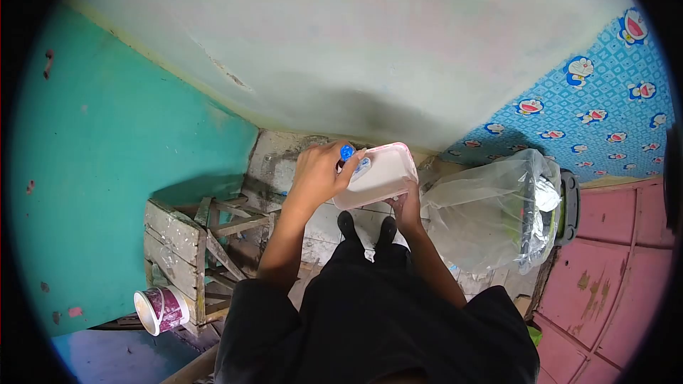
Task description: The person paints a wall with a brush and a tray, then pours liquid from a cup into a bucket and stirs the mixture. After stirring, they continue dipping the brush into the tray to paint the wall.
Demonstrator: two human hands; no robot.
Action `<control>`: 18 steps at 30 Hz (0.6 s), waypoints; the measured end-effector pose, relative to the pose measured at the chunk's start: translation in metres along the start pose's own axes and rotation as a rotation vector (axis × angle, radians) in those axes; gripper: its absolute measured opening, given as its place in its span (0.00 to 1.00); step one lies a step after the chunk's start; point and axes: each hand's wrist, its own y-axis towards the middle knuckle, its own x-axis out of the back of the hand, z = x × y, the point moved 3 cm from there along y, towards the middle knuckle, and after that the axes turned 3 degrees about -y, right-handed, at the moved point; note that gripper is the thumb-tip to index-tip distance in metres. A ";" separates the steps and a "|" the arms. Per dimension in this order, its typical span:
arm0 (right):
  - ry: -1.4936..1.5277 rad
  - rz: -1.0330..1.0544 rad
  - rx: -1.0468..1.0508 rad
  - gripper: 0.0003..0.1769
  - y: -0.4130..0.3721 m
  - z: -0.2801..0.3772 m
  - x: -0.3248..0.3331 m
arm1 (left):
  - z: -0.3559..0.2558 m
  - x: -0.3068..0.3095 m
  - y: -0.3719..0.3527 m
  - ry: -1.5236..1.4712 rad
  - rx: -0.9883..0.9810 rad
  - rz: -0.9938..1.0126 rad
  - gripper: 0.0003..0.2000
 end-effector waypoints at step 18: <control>-0.031 -0.009 0.018 0.30 -0.018 0.015 0.032 | -0.013 -0.050 -0.005 -0.105 0.027 0.048 0.14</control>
